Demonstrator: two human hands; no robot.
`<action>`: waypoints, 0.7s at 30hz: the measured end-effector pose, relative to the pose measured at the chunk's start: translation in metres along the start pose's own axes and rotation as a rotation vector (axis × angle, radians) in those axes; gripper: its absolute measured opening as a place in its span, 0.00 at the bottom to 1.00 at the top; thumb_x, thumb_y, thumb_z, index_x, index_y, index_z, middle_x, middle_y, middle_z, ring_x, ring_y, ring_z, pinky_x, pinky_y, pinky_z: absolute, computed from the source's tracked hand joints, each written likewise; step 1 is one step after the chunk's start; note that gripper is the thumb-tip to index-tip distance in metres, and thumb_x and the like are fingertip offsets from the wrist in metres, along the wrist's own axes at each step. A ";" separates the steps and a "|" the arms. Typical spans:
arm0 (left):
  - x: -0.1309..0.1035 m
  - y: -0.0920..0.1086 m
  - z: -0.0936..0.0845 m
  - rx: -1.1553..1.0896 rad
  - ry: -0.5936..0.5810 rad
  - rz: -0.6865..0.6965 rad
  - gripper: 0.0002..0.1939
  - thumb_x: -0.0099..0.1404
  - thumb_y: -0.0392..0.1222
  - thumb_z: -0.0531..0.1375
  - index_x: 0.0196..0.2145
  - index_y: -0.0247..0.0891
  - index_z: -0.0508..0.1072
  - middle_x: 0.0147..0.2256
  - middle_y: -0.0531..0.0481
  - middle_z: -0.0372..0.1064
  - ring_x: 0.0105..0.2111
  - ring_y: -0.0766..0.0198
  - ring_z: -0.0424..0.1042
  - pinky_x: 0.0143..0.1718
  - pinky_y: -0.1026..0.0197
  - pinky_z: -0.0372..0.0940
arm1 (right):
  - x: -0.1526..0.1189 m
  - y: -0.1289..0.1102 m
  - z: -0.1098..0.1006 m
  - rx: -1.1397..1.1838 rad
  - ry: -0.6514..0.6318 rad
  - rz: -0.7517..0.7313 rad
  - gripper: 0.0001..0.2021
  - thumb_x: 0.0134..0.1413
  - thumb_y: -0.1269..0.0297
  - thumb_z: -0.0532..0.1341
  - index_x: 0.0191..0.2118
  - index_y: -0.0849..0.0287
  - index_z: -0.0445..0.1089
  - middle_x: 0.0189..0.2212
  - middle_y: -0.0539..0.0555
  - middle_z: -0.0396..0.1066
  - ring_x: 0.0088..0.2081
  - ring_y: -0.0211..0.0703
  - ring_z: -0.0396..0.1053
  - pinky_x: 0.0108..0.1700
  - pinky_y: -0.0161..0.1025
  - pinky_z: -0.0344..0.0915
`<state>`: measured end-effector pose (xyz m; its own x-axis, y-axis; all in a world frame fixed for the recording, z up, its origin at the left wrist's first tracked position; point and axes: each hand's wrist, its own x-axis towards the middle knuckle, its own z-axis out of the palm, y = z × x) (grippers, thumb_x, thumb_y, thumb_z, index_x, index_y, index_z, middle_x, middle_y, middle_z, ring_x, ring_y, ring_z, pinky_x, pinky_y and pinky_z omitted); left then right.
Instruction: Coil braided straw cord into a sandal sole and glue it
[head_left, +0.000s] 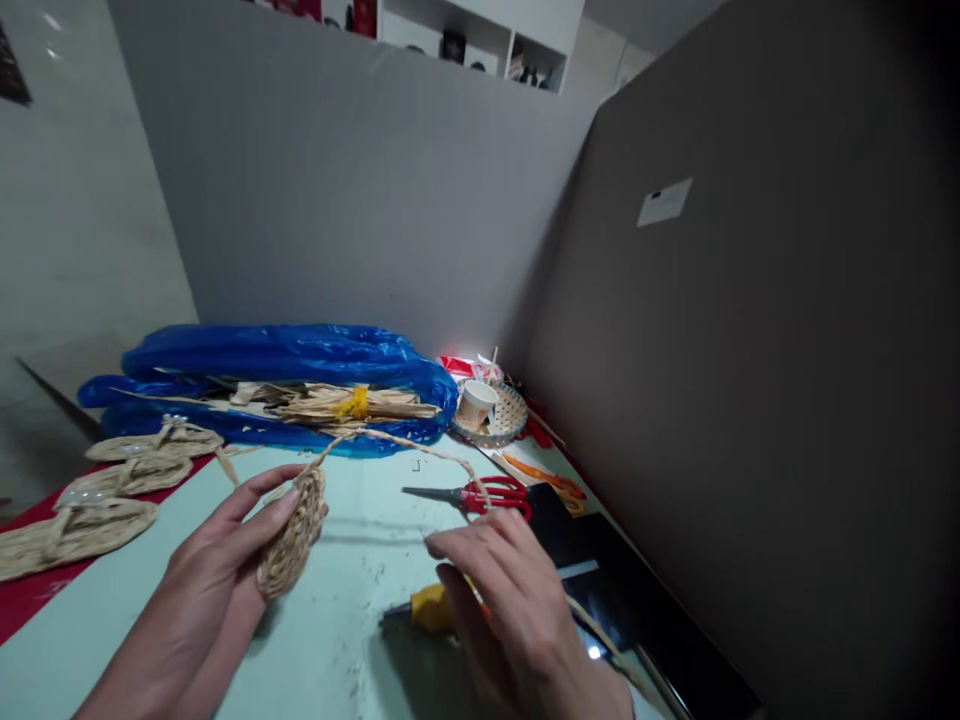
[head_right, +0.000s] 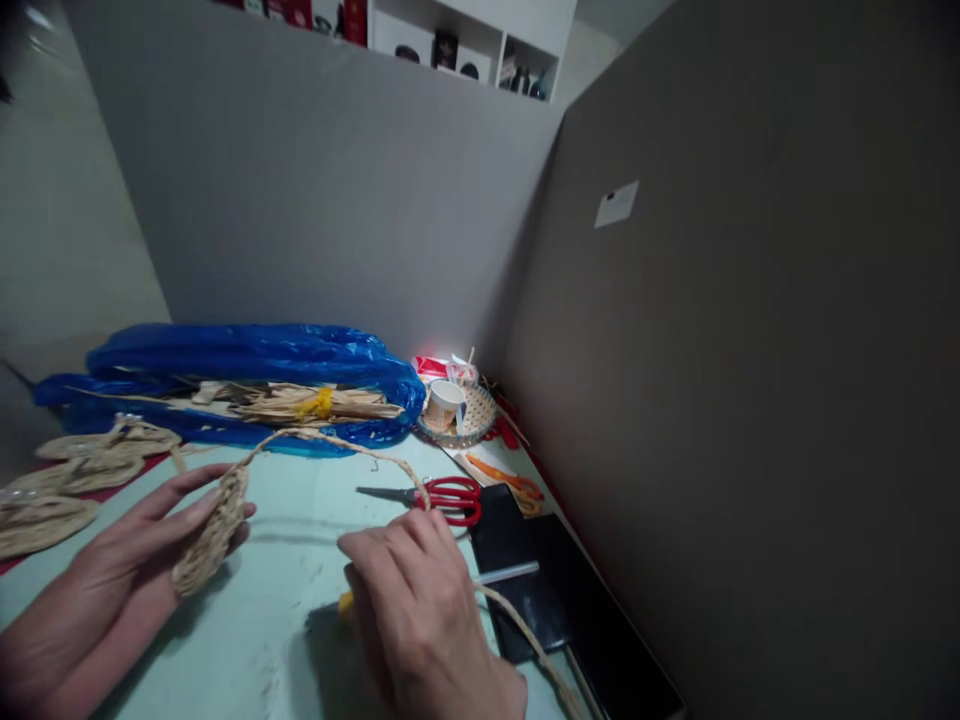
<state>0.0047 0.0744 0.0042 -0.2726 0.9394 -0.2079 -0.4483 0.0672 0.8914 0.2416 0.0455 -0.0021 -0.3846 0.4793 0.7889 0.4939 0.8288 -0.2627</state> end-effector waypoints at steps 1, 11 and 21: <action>-0.001 0.000 0.000 -0.011 -0.014 -0.011 0.23 0.51 0.40 0.72 0.46 0.48 0.78 0.39 0.47 0.83 0.39 0.56 0.82 0.36 0.65 0.78 | 0.002 -0.001 0.003 0.018 -0.027 0.018 0.14 0.61 0.80 0.57 0.50 0.63 0.69 0.37 0.58 0.76 0.37 0.45 0.68 0.42 0.46 0.67; -0.021 -0.013 0.018 0.164 -0.199 0.044 0.27 0.51 0.57 0.71 0.50 0.56 0.77 0.44 0.50 0.84 0.45 0.43 0.81 0.40 0.51 0.81 | 0.030 -0.023 0.024 0.518 -0.258 0.757 0.14 0.61 0.55 0.63 0.42 0.61 0.76 0.32 0.56 0.74 0.34 0.43 0.67 0.31 0.35 0.62; -0.020 -0.014 0.013 0.438 -0.099 0.270 0.21 0.49 0.62 0.70 0.39 0.52 0.83 0.36 0.51 0.84 0.40 0.46 0.81 0.34 0.58 0.78 | 0.026 -0.016 0.021 0.819 -0.160 0.880 0.16 0.58 0.50 0.61 0.35 0.60 0.67 0.25 0.48 0.62 0.26 0.35 0.56 0.28 0.34 0.55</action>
<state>0.0271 0.0590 0.0010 -0.2383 0.9685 0.0726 0.0311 -0.0671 0.9973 0.2077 0.0510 0.0112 -0.2865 0.9528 0.1008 0.0175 0.1104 -0.9937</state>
